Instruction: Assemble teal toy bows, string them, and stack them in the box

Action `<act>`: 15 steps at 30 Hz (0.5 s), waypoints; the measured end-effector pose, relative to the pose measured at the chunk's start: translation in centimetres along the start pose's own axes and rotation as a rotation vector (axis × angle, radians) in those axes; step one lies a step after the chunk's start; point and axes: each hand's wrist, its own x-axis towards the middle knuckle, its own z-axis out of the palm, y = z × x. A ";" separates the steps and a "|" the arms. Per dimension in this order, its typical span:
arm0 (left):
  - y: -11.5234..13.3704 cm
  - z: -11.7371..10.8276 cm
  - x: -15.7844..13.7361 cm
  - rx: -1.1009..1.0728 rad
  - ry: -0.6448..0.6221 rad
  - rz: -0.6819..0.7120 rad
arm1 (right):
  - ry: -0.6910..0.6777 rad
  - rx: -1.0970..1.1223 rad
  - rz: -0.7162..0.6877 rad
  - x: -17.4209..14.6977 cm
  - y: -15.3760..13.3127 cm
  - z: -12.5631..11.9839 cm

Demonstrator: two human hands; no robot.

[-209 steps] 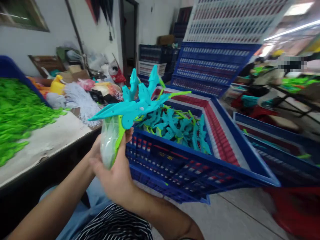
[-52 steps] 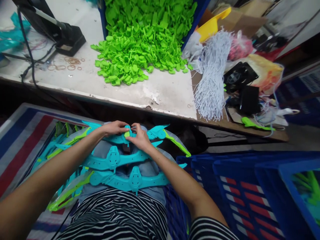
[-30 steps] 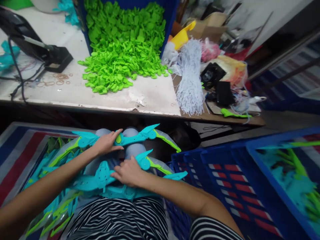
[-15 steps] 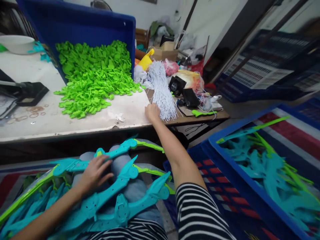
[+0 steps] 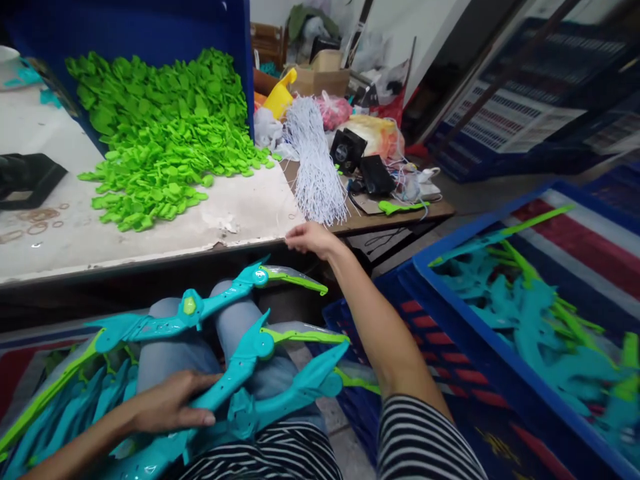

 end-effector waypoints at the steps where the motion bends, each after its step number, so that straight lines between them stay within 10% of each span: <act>1: -0.2 -0.4 0.2 0.008 0.010 0.008 | -0.057 0.160 -0.004 -2.3 1.1 0.4; 8: 1.5 -3.9 7.5 0.113 0.593 0.137 | 0.326 0.546 0.067 -11.1 7.5 3.4; 15: 6.5 -4.0 15.8 0.239 0.533 0.250 | 0.529 0.369 0.028 -12.8 10.1 5.4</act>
